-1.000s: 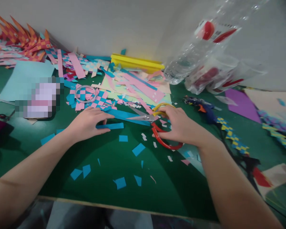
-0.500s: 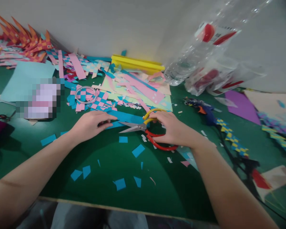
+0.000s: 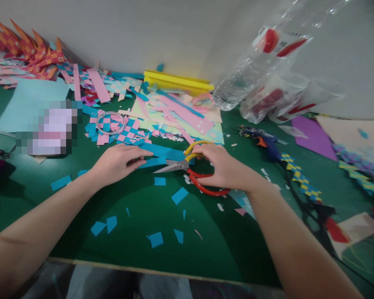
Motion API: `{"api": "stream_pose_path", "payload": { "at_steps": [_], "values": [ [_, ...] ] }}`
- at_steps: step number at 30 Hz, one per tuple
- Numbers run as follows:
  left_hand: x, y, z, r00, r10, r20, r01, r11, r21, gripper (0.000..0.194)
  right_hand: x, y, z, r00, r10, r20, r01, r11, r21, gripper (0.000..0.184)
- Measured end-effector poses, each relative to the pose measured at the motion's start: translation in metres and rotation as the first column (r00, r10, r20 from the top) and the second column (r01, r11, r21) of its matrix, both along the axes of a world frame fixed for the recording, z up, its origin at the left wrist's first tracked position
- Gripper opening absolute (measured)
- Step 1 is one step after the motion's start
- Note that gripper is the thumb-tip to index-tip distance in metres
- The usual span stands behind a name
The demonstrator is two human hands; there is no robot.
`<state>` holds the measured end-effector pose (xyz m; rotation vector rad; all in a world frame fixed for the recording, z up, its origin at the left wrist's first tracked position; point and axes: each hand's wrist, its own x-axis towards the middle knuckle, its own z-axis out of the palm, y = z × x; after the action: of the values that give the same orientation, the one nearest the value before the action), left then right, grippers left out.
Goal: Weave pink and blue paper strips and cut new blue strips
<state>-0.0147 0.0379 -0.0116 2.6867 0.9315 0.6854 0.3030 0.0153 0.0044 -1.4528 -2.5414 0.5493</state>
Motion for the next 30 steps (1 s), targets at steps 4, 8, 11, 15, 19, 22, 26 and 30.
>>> {"api": "stream_pose_path", "payload": {
  "at_steps": [4, 8, 11, 15, 19, 22, 26, 30],
  "values": [
    [0.004, -0.002, -0.002, 0.999, 0.031, -0.031, -0.031, 0.999, -0.019, 0.027, -0.007, -0.003, 0.001, 1.0, 0.007, 0.014, -0.006, 1.0, -0.027, 0.052],
    [0.01, -0.006, -0.002, 0.998, 0.046, -0.032, -0.047, 0.998, -0.047, 0.026, -0.01, -0.003, 0.001, 1.0, 0.01, 0.01, -0.01, 0.999, -0.052, 0.052],
    [0.014, -0.008, -0.001, 0.999, 0.043, -0.03, -0.045, 0.998, -0.049, 0.027, -0.01, -0.003, 0.001, 1.0, 0.02, -0.003, -0.02, 0.999, -0.043, 0.052],
    [0.016, -0.009, -0.001, 0.997, 0.041, -0.065, -0.045, 0.997, -0.069, 0.027, -0.008, -0.003, 0.002, 0.998, 0.064, -0.007, -0.064, 0.998, -0.014, 0.048],
    [0.019, -0.011, -0.002, 0.994, 0.01, -0.107, -0.022, 0.994, -0.106, 0.029, -0.001, -0.001, 0.005, 0.993, 0.114, -0.027, -0.114, 0.993, -0.01, 0.045],
    [0.021, -0.013, -0.004, 0.994, 0.036, -0.107, -0.047, 0.994, -0.103, 0.029, 0.001, -0.001, 0.006, 0.994, 0.105, -0.022, -0.105, 0.994, -0.019, 0.046],
    [0.024, -0.016, -0.007, 0.996, 0.066, -0.063, -0.072, 0.992, -0.102, 0.027, -0.003, -0.003, 0.006, 0.996, 0.084, 0.004, -0.084, 0.996, -0.022, 0.046],
    [0.026, -0.019, -0.009, 0.995, 0.096, 0.019, -0.093, 0.986, -0.135, 0.024, -0.008, -0.004, 0.004, 0.996, 0.088, 0.001, -0.088, 0.996, 0.015, 0.046]
  ]
}}
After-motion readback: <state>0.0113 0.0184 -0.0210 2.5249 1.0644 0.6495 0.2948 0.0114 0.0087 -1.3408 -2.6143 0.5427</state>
